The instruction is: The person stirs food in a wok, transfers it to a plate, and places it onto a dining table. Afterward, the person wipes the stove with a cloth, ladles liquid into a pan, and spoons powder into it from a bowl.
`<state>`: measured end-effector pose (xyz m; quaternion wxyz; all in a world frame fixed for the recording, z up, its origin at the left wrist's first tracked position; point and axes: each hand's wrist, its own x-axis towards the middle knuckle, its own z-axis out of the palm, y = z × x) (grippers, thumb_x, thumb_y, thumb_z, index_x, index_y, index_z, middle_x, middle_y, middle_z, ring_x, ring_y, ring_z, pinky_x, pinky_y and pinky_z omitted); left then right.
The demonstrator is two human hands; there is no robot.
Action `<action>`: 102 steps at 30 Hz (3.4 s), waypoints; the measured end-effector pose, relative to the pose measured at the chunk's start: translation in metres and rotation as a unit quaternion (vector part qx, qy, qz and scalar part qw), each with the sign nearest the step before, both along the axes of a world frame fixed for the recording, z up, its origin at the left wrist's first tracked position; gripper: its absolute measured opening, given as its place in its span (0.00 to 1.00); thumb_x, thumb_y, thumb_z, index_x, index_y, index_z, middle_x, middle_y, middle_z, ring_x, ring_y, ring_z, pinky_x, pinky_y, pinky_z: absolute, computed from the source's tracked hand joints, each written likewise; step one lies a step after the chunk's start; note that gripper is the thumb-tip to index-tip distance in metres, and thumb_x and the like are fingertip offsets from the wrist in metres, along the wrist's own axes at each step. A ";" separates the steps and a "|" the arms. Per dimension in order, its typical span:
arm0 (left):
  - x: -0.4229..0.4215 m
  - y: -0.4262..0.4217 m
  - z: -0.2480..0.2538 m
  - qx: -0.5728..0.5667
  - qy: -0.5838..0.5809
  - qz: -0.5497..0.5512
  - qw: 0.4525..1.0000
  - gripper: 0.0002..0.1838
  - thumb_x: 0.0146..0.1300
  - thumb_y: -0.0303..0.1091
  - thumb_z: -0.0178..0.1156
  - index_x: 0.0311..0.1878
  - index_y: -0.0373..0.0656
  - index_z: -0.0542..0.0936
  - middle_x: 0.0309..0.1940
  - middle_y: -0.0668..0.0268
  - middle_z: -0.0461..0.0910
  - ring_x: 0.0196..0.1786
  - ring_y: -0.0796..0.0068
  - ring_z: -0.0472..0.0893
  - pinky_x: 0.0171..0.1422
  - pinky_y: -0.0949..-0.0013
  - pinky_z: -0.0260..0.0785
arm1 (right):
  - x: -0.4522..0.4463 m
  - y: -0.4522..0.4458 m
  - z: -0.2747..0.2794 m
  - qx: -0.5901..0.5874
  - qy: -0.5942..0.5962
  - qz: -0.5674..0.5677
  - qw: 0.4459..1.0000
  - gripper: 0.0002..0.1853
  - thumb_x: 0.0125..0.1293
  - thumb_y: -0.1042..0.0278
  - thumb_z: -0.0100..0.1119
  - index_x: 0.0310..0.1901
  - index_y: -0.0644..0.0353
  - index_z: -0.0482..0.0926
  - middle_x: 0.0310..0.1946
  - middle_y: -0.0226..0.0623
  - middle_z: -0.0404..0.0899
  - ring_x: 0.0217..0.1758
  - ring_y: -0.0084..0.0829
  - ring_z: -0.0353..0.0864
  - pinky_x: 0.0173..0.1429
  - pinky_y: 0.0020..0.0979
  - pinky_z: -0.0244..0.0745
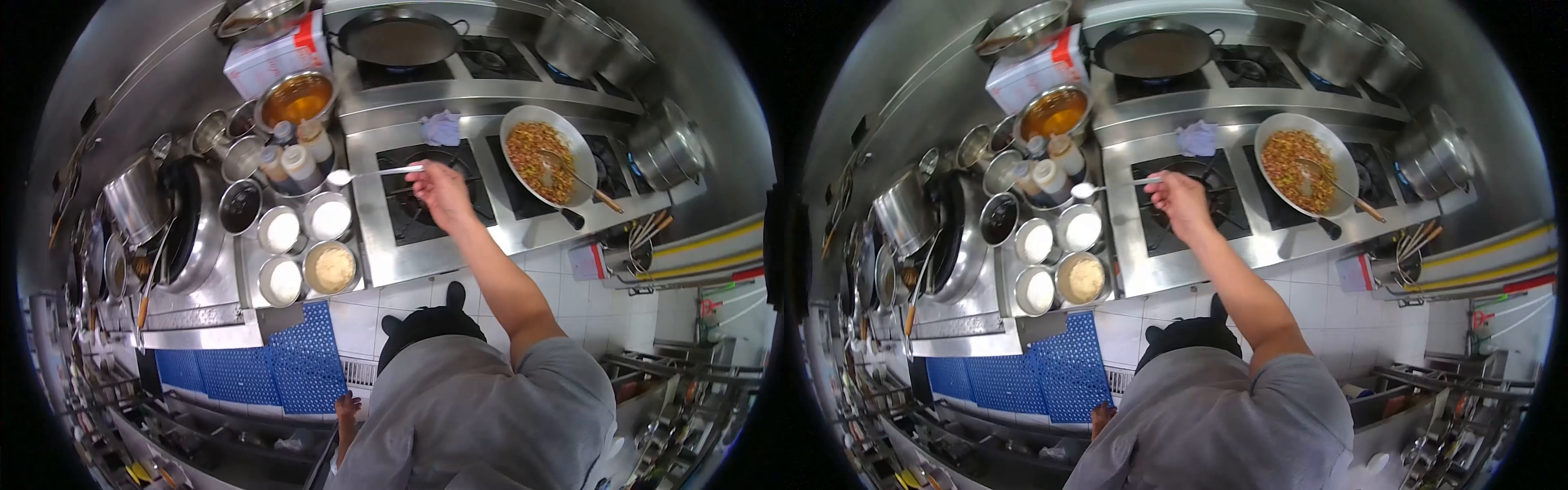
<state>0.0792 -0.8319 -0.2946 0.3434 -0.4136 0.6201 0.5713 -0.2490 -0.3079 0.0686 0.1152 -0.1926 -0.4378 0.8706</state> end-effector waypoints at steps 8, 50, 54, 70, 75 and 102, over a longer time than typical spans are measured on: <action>-0.061 0.055 0.017 -0.027 0.022 -0.078 0.996 0.23 0.69 0.49 0.57 0.46 0.33 0.76 0.28 0.54 0.83 0.20 0.69 0.79 0.19 0.68 0.69 | 0.097 0.200 0.052 0.093 0.038 -0.263 0.960 0.13 0.75 0.64 0.53 0.48 0.64 0.81 0.33 0.36 0.86 0.29 0.19 0.79 0.34 0.20 0.74; -0.118 0.523 0.235 0.175 0.238 -0.248 0.923 0.23 0.74 0.49 0.55 0.48 0.33 0.82 0.30 0.63 0.83 0.32 0.76 0.81 0.41 0.72 0.73 | 0.262 0.515 -0.051 0.829 -0.379 0.092 0.401 0.27 0.68 0.41 0.56 0.58 0.55 0.74 0.47 0.50 0.80 0.51 0.53 0.81 0.52 0.54 0.75; -0.128 0.702 0.308 0.428 0.000 -0.163 0.889 0.34 0.72 0.62 0.52 0.55 0.34 0.78 0.37 0.59 0.82 0.43 0.67 0.85 0.48 0.69 0.77 | 0.275 0.489 -0.003 0.849 -0.301 0.126 0.415 0.14 0.73 0.51 0.52 0.49 0.51 0.74 0.35 0.43 0.80 0.35 0.47 0.84 0.39 0.47 0.80; -0.163 0.762 0.309 0.566 -0.219 0.107 0.788 0.06 0.64 0.27 0.56 0.38 0.33 0.73 0.23 0.69 0.72 0.17 0.84 0.65 0.15 0.82 0.52 | 0.233 0.523 0.003 0.868 -0.186 0.178 0.424 0.16 0.73 0.48 0.51 0.48 0.49 0.79 0.28 0.43 0.82 0.31 0.47 0.85 0.36 0.47 0.79; -0.159 0.763 0.317 0.531 -0.154 0.064 0.831 0.06 0.63 0.28 0.56 0.32 0.39 0.71 0.23 0.69 0.72 0.17 0.84 0.65 0.15 0.81 0.52 | 0.262 0.537 0.015 0.896 -0.238 0.028 0.374 0.14 0.73 0.49 0.51 0.47 0.50 0.77 0.25 0.39 0.80 0.27 0.45 0.85 0.29 0.47 0.79; -0.198 0.753 0.281 0.554 -0.151 -0.071 0.816 0.08 0.58 0.28 0.55 0.24 0.41 0.69 0.17 0.71 0.64 0.15 0.85 0.58 0.17 0.80 0.49 | 0.256 0.438 0.033 0.885 -0.320 -0.015 0.338 0.12 0.73 0.52 0.52 0.43 0.50 0.75 0.28 0.41 0.80 0.28 0.45 0.85 0.29 0.45 0.80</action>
